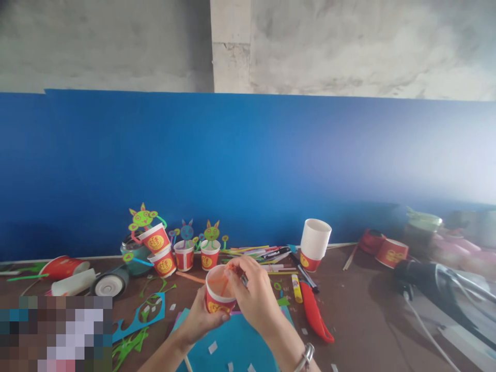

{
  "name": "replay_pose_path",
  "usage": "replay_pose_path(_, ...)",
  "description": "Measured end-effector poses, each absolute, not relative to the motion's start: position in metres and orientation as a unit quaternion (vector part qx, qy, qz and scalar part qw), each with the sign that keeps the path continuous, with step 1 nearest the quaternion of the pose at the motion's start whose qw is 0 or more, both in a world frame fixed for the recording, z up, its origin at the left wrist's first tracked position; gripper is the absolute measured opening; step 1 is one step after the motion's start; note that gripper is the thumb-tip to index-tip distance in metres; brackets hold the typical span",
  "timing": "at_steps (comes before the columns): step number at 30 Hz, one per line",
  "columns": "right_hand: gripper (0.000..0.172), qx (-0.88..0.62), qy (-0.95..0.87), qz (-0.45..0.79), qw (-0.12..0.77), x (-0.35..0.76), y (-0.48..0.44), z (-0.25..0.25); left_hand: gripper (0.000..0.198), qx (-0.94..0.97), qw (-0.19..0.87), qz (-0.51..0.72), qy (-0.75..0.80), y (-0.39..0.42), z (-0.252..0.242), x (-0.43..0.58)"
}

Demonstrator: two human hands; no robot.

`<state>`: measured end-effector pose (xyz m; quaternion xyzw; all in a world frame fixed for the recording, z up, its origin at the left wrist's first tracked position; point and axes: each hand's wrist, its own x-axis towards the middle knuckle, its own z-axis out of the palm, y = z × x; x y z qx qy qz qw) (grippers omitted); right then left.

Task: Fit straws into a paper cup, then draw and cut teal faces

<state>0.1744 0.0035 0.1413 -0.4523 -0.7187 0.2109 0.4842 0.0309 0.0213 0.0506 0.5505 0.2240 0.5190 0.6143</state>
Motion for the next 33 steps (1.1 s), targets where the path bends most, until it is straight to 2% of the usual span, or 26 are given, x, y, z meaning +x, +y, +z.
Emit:
replay_pose_path(7, 0.015, -0.473, -0.685, 0.283, 0.476, 0.184, 0.014, 0.138, 0.068, 0.548, 0.629, 0.499, 0.235, 0.021, 0.049, 0.033)
replay_pose_path(18, 0.013, -0.483, -0.669, 0.301, 0.479, 0.174, 0.013, 0.137, 0.065, 0.577, 0.660, 0.434, 0.209, 0.016, 0.056, 0.034)
replay_pose_path(22, 0.014, -0.478, -0.672, 0.298, 0.481, 0.178, 0.014, 0.137, 0.064, 0.559, 0.651, 0.466, 0.215, 0.018, 0.057, 0.033)
replay_pose_path(26, 0.030, -0.484, -0.683, 0.282, 0.469, 0.186, 0.013, 0.141, 0.060, 0.501, 0.635, 0.527, 0.260, 0.022, 0.050, 0.030)
replay_pose_path(33, 0.021, -0.483, -0.738, 0.204, 0.424, 0.192, 0.015, 0.137, 0.058, 0.462, 0.626, 0.568, 0.270, 0.029, 0.045, 0.029)
